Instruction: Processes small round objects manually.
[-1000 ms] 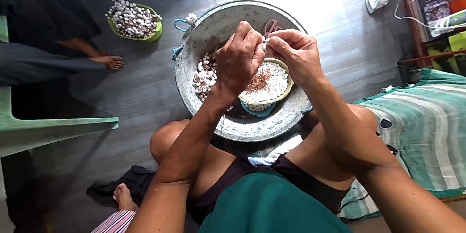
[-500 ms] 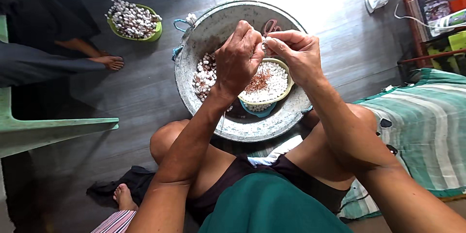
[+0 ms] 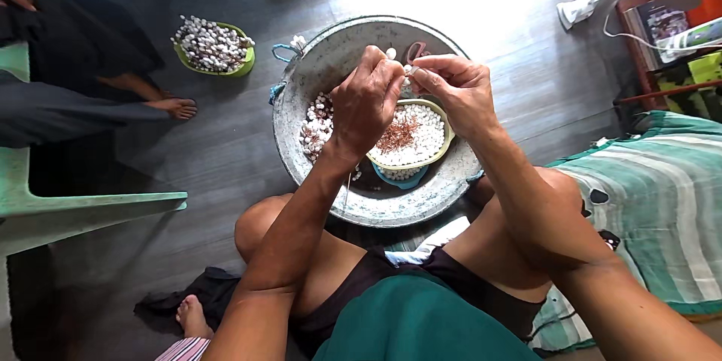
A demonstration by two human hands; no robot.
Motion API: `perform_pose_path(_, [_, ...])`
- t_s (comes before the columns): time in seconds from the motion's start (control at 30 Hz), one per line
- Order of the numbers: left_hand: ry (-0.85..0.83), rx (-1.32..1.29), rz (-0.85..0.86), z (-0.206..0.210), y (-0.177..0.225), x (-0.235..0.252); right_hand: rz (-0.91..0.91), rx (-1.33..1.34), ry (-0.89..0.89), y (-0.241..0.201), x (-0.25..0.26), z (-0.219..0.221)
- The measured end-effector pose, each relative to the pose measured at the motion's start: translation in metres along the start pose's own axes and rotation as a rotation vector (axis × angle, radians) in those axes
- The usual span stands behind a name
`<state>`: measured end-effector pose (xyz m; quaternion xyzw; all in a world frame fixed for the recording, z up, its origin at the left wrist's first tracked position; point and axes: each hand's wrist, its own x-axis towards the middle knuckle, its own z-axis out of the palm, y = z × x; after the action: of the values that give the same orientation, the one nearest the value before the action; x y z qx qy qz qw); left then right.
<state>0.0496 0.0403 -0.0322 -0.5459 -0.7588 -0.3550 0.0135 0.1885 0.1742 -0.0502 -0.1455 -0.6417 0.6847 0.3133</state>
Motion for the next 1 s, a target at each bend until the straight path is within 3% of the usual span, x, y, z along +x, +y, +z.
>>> perform_pose_path(0.47, [-0.012,0.026,0.032,0.002,0.001,0.000,-0.025,-0.177,-0.006,-0.004,-0.002,0.003])
perform_pose_path(1.0, [0.018,0.028,0.032,0.004,0.002,0.000,0.016,-0.082,0.032,-0.001,-0.006,0.011])
